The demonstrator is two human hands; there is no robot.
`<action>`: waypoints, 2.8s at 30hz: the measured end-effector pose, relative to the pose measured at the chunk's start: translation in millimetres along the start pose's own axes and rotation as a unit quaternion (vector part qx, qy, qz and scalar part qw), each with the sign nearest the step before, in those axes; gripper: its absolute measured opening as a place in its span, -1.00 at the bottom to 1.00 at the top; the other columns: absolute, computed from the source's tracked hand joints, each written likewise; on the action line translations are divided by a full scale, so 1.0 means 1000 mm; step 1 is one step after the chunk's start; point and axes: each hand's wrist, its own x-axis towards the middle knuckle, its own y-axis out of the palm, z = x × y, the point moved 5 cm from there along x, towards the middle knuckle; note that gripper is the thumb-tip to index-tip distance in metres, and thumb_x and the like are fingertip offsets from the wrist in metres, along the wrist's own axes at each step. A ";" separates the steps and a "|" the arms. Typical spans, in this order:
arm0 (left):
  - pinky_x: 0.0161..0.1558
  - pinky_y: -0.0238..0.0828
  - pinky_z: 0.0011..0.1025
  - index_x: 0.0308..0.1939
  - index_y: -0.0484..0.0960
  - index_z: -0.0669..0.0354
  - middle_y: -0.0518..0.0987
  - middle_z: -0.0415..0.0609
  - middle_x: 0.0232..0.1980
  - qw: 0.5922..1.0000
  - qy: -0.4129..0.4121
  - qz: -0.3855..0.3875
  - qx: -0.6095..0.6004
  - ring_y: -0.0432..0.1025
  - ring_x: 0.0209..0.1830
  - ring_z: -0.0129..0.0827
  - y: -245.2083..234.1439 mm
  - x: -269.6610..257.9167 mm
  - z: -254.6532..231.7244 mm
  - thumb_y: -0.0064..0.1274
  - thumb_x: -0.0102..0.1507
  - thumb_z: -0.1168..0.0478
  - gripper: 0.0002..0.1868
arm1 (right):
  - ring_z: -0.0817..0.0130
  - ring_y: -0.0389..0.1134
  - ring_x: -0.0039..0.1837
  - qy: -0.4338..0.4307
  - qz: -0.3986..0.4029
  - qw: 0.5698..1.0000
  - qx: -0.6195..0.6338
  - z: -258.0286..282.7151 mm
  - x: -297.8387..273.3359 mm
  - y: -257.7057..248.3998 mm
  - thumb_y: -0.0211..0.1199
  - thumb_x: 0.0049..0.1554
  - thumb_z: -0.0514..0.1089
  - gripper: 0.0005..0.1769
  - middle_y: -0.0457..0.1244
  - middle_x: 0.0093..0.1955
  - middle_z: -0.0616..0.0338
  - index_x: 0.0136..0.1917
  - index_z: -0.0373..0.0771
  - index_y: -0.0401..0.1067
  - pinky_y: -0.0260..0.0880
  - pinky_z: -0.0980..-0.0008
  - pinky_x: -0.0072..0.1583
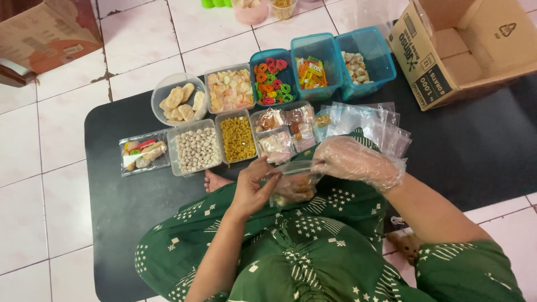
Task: Filling small plastic pouches with an assortment of snacks and crackers from various containers
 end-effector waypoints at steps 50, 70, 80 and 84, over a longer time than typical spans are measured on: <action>-0.15 0.34 -0.23 -0.48 0.60 0.07 0.50 -0.09 -0.50 0.964 0.081 0.181 0.176 0.41 -0.41 -0.08 0.003 0.025 -0.050 0.12 0.23 0.22 -0.83 | 0.11 0.25 -0.24 -0.226 -0.172 0.957 0.064 0.051 -0.045 -0.025 0.19 -0.04 -0.26 -0.99 0.25 -0.32 0.16 -0.29 -0.20 0.39 0.31 0.17 -0.06; -0.23 0.45 -0.10 -0.27 0.72 0.22 0.58 0.11 -0.45 0.990 -0.082 0.102 0.048 0.49 -0.37 0.06 -0.001 0.012 -0.016 0.30 0.16 0.28 -0.88 | 0.06 0.42 0.10 -0.145 -0.179 0.973 -0.003 0.039 -0.022 0.007 0.39 0.11 0.06 -0.74 0.37 -0.10 0.12 -0.11 -0.16 0.53 0.40 0.11 0.16; -0.23 0.48 -0.18 -0.35 0.76 0.07 0.65 -0.03 -0.45 0.995 -0.042 0.083 0.029 0.54 -0.37 -0.01 0.000 0.013 -0.012 0.31 0.12 0.30 -0.95 | 0.20 0.38 -0.12 -0.178 -0.129 0.972 -0.085 0.072 -0.013 -0.015 0.33 0.05 0.05 -0.80 0.28 -0.34 0.31 -0.32 -0.02 0.45 0.36 0.13 0.04; -0.24 0.47 -0.22 -0.40 0.74 0.04 0.65 -0.05 -0.44 0.996 -0.003 0.073 0.048 0.52 -0.37 -0.05 0.003 0.012 -0.010 0.33 0.12 0.27 -0.94 | 0.21 0.40 -0.13 -0.154 -0.107 0.978 -0.088 0.077 -0.010 -0.016 0.32 0.04 0.09 -0.77 0.30 -0.36 0.35 -0.36 0.03 0.40 0.37 0.15 0.06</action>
